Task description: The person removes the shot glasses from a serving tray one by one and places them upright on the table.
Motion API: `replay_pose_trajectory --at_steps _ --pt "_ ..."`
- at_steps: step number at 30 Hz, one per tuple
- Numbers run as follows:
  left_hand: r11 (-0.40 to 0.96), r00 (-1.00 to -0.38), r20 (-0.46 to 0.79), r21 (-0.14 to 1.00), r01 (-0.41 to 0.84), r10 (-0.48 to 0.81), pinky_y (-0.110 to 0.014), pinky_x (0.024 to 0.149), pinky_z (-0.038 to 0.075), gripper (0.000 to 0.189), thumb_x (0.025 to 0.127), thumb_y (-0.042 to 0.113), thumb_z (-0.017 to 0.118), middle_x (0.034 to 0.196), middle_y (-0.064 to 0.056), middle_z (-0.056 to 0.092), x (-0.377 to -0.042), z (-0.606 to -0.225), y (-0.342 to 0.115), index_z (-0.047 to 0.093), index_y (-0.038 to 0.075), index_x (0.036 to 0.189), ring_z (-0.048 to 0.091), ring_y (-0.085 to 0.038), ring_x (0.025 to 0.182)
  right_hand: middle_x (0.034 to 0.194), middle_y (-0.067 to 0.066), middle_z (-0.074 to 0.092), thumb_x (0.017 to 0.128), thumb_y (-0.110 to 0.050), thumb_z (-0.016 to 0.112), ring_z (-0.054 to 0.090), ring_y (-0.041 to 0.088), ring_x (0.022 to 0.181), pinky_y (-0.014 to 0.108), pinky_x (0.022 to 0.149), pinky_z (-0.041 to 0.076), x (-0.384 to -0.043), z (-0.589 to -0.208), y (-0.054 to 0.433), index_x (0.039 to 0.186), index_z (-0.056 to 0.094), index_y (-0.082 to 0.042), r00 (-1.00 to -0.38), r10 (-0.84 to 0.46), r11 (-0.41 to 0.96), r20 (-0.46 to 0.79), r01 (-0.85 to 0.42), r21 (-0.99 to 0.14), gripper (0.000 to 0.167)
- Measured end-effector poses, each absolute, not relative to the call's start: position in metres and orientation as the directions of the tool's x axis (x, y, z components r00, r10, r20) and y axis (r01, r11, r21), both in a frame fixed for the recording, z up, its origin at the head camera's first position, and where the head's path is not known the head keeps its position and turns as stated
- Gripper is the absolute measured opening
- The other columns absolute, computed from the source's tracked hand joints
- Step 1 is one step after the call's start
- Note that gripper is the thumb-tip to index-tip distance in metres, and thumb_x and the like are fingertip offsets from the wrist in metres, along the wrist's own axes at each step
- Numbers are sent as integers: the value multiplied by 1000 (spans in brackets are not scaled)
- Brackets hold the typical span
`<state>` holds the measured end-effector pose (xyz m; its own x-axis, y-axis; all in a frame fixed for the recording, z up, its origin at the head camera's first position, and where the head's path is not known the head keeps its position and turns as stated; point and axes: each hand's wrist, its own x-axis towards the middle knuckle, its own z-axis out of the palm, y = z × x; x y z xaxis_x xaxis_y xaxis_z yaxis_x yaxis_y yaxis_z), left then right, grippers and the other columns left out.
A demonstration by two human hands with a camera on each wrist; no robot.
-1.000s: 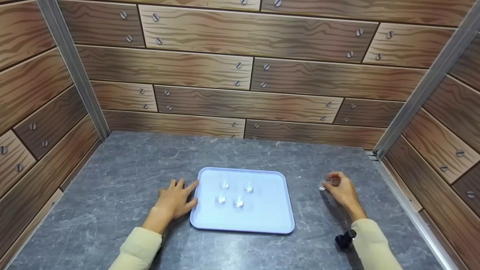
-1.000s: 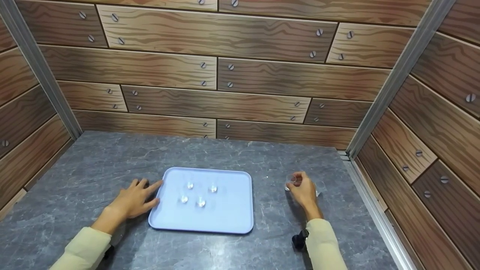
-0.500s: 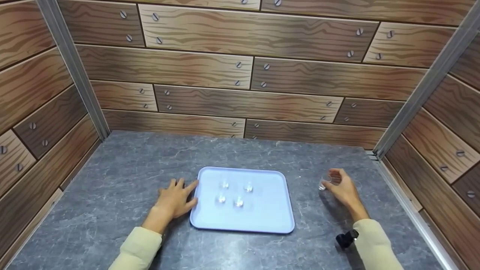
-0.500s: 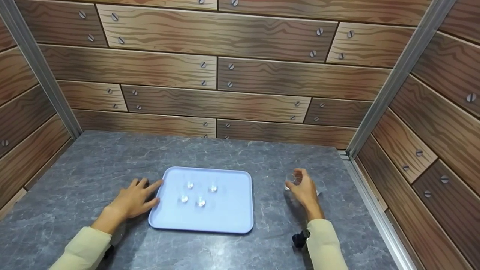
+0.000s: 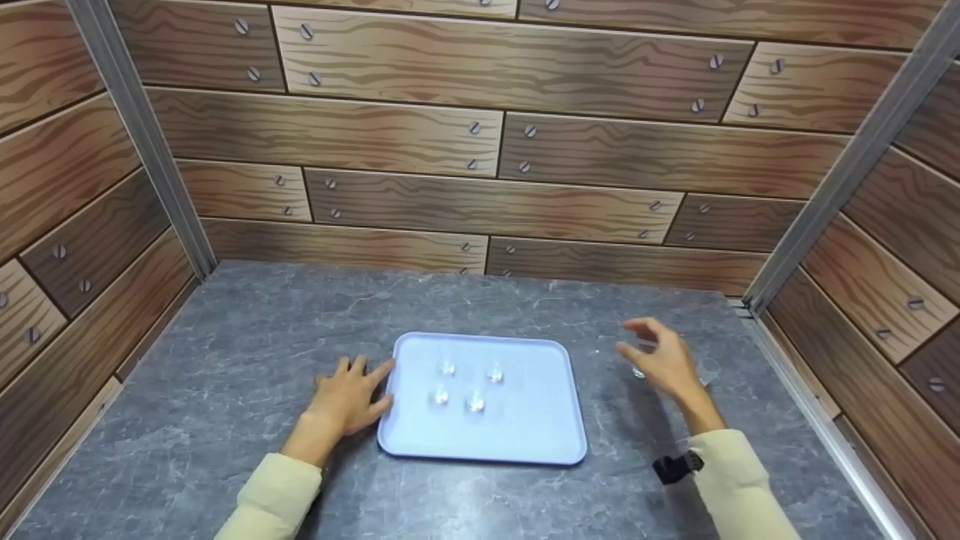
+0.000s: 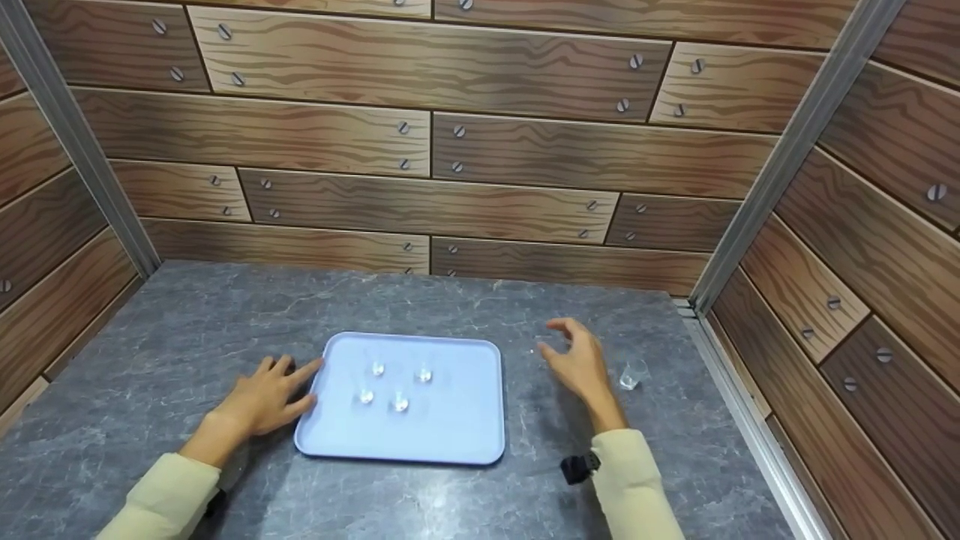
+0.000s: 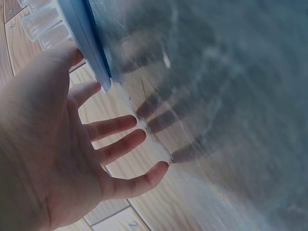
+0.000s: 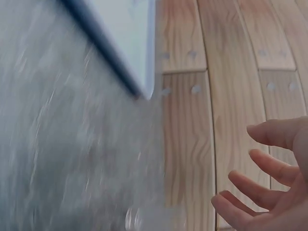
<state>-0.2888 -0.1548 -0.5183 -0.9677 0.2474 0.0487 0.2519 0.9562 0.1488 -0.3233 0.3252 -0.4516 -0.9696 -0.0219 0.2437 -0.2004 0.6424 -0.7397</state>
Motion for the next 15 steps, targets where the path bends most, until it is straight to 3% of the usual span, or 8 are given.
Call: replay_pose_trajectory --at_steps 3,10,15 --pt "956 -967 51 150 253 249 -77 86 47 59 100 47 59 137 -24 56 -289 -518 -155 50 24 153 51 -47 129 130 29 66 93 -4 72 60 45 126 52 110 49 -325 -450 309 126 64 8 -968 -75 594 241 -237 -769 36" --pt "954 -967 42 156 255 251 -78 88 47 60 100 47 59 139 -24 55 -289 -518 -155 50 24 154 50 -48 131 125 30 67 91 -4 74 65 46 118 22 94 52 -330 -457 277 124 63 10 -956 -219 488 194 -280 -827 38" --pt "958 -969 37 145 248 245 -77 87 47 59 100 48 58 141 -24 55 -289 -518 -156 50 24 154 50 -47 132 126 33 65 91 -5 74 65 46 116 25 94 53 -333 -463 259 125 62 11 -937 -304 431 174 -298 -852 39"
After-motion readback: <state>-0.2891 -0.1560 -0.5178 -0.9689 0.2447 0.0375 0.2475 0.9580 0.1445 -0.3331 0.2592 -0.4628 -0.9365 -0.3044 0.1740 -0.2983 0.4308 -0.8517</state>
